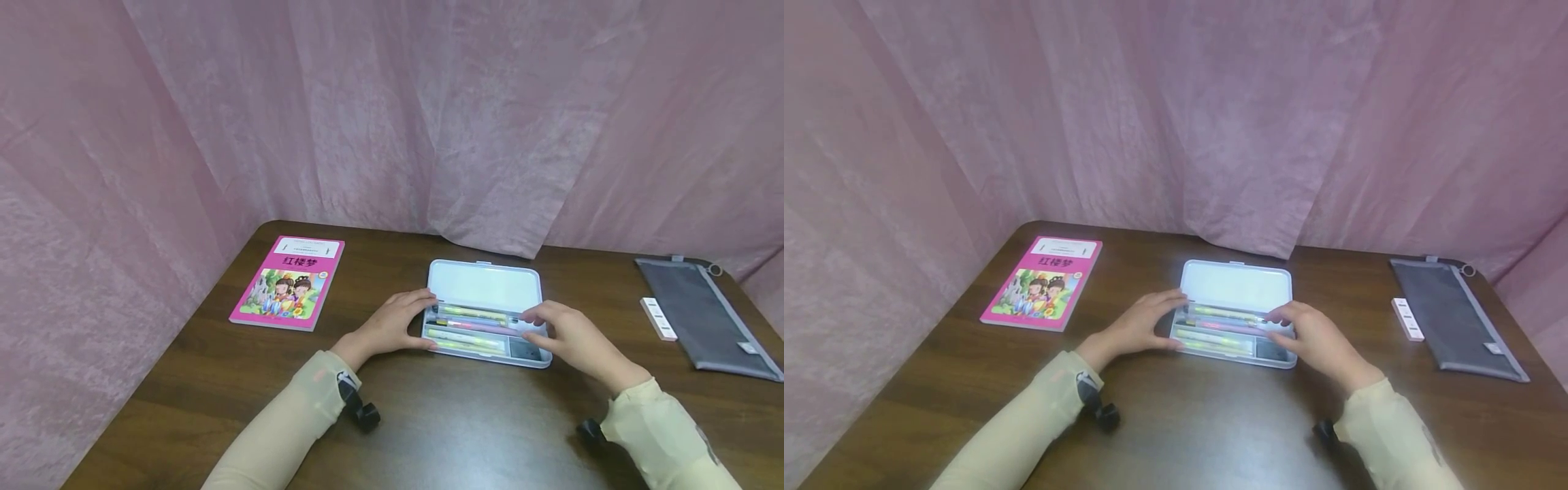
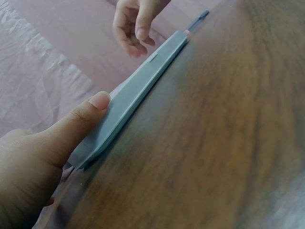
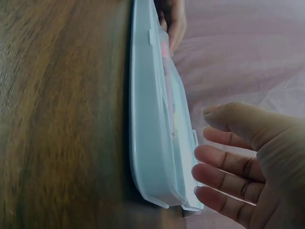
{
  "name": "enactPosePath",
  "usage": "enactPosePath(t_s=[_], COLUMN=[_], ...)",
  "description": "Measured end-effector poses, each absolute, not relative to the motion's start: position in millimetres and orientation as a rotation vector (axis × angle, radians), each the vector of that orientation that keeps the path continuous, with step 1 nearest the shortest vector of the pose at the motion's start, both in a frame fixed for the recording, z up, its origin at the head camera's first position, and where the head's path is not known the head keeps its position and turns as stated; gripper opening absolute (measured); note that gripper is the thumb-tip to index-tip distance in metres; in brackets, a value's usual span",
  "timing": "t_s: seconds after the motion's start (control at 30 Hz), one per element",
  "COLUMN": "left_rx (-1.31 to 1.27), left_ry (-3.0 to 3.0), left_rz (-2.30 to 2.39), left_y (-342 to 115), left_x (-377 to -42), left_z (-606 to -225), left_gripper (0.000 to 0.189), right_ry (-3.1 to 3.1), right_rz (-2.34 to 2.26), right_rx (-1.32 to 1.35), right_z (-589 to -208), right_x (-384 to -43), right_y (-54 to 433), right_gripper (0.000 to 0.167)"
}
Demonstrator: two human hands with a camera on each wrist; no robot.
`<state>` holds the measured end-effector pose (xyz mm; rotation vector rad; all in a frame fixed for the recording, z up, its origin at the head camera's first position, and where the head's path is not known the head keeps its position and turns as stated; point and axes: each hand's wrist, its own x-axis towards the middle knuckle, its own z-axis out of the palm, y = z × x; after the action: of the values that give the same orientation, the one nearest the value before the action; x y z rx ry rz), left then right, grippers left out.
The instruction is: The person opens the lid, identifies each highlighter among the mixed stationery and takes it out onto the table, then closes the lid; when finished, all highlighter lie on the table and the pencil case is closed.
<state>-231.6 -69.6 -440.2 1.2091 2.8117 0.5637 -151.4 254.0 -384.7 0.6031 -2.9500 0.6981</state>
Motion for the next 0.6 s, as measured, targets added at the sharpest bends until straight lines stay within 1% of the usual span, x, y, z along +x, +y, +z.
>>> enactPosePath(t_s=[0.43,0.6], left_rx=[1.215,1.211], left_ry=[2.807,2.808], left_rz=[0.588,0.582], left_y=[-69,-70], left_x=[-230,-231], left_z=[-440,-440], left_gripper=[0.084,0.084], right_ry=[-3.058,-3.084], right_rz=[0.629,0.575], right_rx=[0.586,0.584], right_z=[-387,-389], right_x=[-161,-162], right_y=[241,237], right_gripper=[0.027,0.024])
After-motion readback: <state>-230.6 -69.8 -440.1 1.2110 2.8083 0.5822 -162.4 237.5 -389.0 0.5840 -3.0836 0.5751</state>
